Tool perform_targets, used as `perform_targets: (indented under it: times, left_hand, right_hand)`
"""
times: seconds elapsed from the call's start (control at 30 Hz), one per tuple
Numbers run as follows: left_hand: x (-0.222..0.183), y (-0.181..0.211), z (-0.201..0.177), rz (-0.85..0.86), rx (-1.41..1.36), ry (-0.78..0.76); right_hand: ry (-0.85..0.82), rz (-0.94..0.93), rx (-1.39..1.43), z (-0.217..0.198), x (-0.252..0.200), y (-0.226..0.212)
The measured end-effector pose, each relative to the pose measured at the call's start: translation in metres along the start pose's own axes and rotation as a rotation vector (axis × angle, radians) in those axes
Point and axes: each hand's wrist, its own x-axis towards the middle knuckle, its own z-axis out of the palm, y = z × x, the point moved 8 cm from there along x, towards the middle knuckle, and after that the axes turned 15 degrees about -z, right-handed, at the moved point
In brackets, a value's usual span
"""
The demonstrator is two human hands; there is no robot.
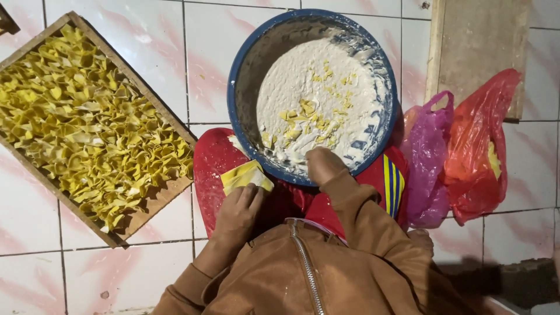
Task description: Filling and folding small squares of dough with a white mixture to prepare food items on a tiled floor.
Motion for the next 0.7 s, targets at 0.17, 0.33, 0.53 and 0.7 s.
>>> perform_targets:
  times: [0.17,0.33,0.53,0.7]
  left_hand:
    - [-0.013,-0.006,0.007,-0.038,-0.088,0.009]
    - [0.009,-0.035,-0.018,-0.444,-0.429,-0.036]
    - [0.05,-0.067,-0.038,-1.213,-1.178,0.009]
    - [0.031,-0.057,0.033,-1.72,-1.88,0.11]
  right_hand:
    - [0.182,-0.474,0.282,0.016,0.022,0.01]
    - [0.218,-0.51,0.582,-0.019,-0.029,-0.022]
    - [0.476,-0.711,0.872,-0.038,-0.055,-0.034]
    - [0.803,-1.084,0.704,-0.05,-0.088,-0.068]
